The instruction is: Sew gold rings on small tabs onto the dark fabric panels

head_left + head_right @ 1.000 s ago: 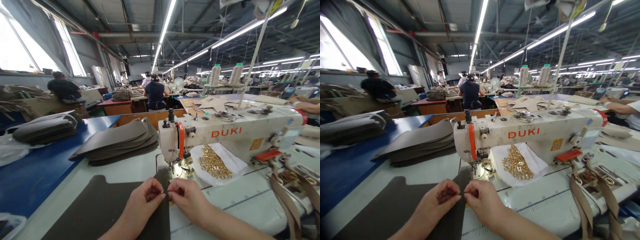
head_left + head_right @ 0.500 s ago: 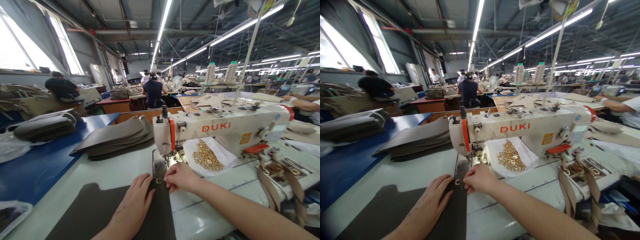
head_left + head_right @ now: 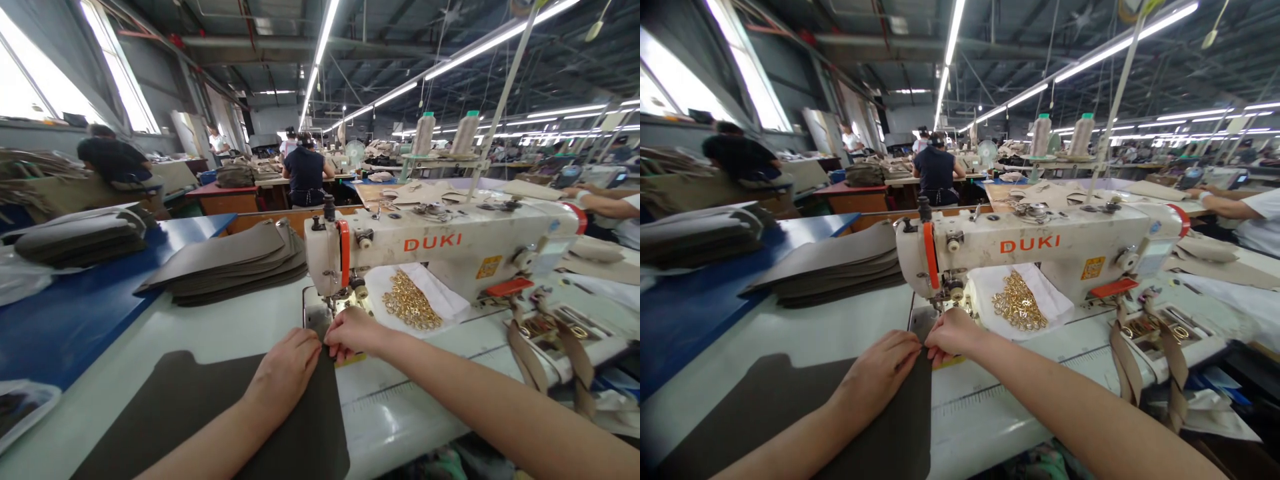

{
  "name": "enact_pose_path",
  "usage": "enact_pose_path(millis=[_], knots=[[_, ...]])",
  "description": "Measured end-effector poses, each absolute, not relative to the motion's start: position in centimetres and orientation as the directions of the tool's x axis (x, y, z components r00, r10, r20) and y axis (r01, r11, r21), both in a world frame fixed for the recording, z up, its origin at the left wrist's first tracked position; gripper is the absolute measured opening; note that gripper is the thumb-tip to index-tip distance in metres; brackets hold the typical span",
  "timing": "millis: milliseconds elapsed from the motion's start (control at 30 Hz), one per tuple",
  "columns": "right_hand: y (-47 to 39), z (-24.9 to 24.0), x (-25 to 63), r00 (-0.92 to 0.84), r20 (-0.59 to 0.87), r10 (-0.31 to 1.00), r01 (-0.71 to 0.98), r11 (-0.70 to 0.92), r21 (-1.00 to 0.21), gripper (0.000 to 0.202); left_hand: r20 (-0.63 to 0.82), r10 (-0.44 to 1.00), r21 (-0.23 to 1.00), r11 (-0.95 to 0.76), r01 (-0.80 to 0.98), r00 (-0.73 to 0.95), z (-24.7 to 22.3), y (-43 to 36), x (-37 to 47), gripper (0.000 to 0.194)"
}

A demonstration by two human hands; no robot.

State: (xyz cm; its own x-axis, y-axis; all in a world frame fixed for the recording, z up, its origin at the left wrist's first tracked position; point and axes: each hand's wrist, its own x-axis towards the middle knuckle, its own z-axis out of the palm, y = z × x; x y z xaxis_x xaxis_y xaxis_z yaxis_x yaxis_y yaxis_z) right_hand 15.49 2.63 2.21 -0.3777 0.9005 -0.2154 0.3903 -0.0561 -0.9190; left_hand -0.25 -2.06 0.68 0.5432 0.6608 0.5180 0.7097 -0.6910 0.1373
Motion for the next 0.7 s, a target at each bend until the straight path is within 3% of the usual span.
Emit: enact_pose_path(millis=[167,333,500,700], knots=[[2.9,2.1,15.7,-0.408,-0.174,0.896,0.558,0.094,-0.824,0.020,0.510,0.674,0.130,-0.674,0.727,0.534,0.6,-1.5,0.1,0.024],[1.6,2.3,17.1,-0.411,0.065,0.909,0.666,0.348,-0.659,0.013,0.470,0.688,0.155,-0.681,0.716,0.553,1.0,-1.1,0.2,0.021],[-0.2,1.4,18.8,-0.567,0.273,0.777,0.637,0.624,-0.452,0.014,0.480,0.696,0.192,-0.678,0.710,0.534,1.2,-1.2,0.2,0.020],[-0.6,0.5,18.9,-0.652,0.377,0.657,0.630,0.747,-0.213,0.019,0.514,0.688,0.248,-0.690,0.680,0.512,0.9,-1.3,0.0,0.019]])
